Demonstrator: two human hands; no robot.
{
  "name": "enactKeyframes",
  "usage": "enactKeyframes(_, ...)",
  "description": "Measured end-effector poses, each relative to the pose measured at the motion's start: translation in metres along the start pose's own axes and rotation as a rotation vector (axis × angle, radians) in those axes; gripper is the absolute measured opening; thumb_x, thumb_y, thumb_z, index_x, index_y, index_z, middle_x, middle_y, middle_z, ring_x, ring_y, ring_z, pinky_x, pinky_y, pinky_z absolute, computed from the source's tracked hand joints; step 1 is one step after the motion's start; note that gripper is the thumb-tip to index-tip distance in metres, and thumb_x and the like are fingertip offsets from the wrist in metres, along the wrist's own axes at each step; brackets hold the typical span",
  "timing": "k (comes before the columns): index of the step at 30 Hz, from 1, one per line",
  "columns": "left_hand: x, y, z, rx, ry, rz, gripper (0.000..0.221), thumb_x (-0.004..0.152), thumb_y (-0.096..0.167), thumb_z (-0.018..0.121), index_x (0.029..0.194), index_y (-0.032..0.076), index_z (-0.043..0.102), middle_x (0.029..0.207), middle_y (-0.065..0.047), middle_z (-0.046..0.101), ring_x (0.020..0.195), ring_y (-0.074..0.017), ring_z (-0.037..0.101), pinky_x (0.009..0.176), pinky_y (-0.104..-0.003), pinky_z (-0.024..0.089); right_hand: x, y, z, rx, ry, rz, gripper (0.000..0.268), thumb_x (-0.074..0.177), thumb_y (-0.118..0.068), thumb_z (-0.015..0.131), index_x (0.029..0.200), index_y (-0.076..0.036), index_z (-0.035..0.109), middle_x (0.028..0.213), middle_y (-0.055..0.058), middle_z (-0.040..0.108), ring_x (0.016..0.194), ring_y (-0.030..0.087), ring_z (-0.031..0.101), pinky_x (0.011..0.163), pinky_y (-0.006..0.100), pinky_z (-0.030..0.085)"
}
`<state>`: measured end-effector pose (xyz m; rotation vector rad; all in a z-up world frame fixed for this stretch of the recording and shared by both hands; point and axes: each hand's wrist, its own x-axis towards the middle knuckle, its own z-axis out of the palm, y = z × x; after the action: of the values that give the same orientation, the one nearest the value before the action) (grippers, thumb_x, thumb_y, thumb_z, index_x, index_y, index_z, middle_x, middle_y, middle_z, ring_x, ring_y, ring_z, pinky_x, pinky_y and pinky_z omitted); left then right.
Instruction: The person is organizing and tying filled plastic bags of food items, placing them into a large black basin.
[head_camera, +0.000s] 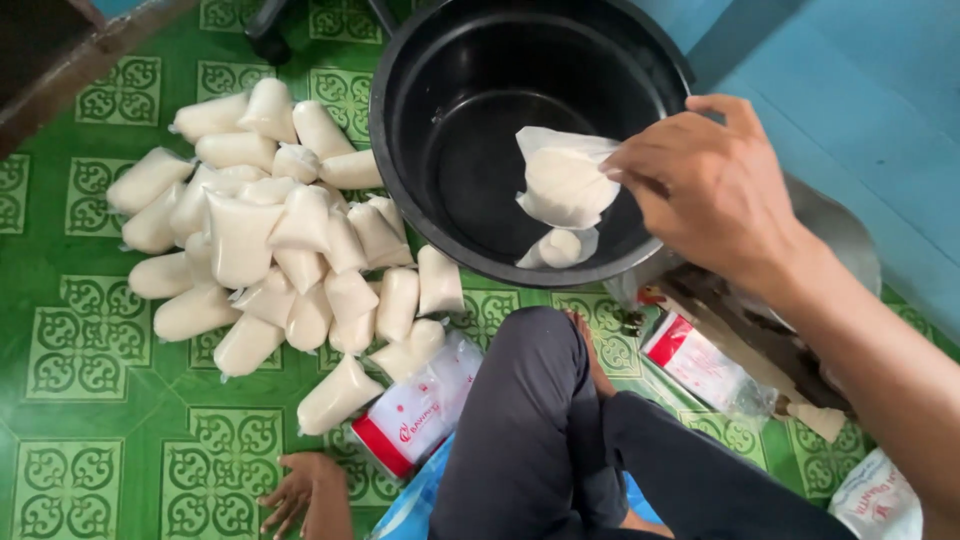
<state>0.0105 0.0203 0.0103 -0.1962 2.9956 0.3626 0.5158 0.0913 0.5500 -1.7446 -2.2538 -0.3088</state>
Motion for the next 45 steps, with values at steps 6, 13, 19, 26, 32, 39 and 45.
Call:
enactKeyframes(6,0.024,-0.012,0.012,-0.487,0.068,0.022,0.048,0.096,0.037,0.064,0.129,0.020,0.033,0.141,-0.015,0.028,0.139,-0.0359,0.024,0.109,-0.050,0.027,-0.032,-0.011,-0.051,-0.087,-0.021,-0.071,0.025,0.074,0.003,0.071,0.094,-0.012,0.076,0.093,-0.001,0.073,0.096,0.016,0.066,0.108,0.043,0.036)
enactKeyframes(13,-0.156,0.058,-0.201,-1.119,-0.445,0.782,0.059,0.093,0.021,0.046,0.139,0.003,0.013,0.145,-0.024,0.019,0.139,-0.0379,0.026,0.115,-0.054,0.031,-0.068,-0.043,-0.085,-0.118,-0.112,-0.128,0.024,0.070,-0.005,0.065,0.089,-0.016,0.074,0.100,-0.004,0.073,0.098,0.016,0.065,0.111,0.048,0.036)
enactKeyframes(19,-0.265,0.050,-0.322,-1.074,-1.239,1.803,0.084,0.083,0.057,0.060,0.145,0.006,0.037,0.150,-0.011,0.038,0.139,-0.0284,0.035,0.119,-0.042,0.025,-0.095,-0.077,-0.104,-0.138,-0.153,-0.268,0.024,0.073,-0.019,0.063,0.096,-0.017,0.070,0.096,-0.003,0.067,0.095,0.014,0.061,0.108,0.045,0.034)
enactKeyframes(26,-0.312,0.022,-0.383,-1.059,-2.094,1.820,0.107,0.059,0.037,0.088,0.146,0.009,0.031,0.143,-0.013,0.048,0.132,-0.0293,0.051,0.115,-0.042,0.043,-0.121,-0.113,-0.115,-0.073,-0.015,-0.243,0.017,0.075,-0.013,0.063,0.090,-0.017,0.069,0.094,-0.004,0.066,0.088,0.015,0.060,0.103,0.043,0.039)
enactKeyframes(32,-0.302,0.008,-0.393,-0.724,-2.085,1.663,0.074,0.058,0.018,0.088,0.121,0.000,0.054,0.106,-0.012,0.069,0.092,-0.0208,0.069,0.083,-0.032,0.057,-0.136,-0.115,-0.120,0.062,-0.043,-0.209,0.012,0.073,-0.009,0.065,0.082,-0.016,0.068,0.087,-0.005,0.065,0.081,0.017,0.060,0.100,0.042,0.041)
enactKeyframes(39,-0.291,0.018,-0.416,-0.651,-1.942,1.841,0.064,0.056,0.024,0.088,0.109,-0.001,0.063,0.094,-0.011,0.074,0.081,-0.0212,0.074,0.074,-0.030,0.059,-0.146,-0.107,-0.124,0.341,-0.430,-0.049,0.049,0.058,-0.041,0.085,0.103,-0.022,0.077,0.117,0.001,0.061,0.090,0.026,0.061,0.082,0.042,0.048)
enactKeyframes(45,-0.292,0.018,-0.417,-0.534,-1.897,1.869,0.062,0.050,0.022,0.091,0.104,0.002,0.067,0.088,-0.009,0.076,0.076,-0.0193,0.075,0.070,-0.029,0.059,-0.163,-0.096,-0.094,0.235,-0.370,-0.114,0.021,0.064,-0.025,0.075,0.083,-0.017,0.077,0.117,0.003,0.062,0.100,0.024,0.059,0.086,0.040,0.044)
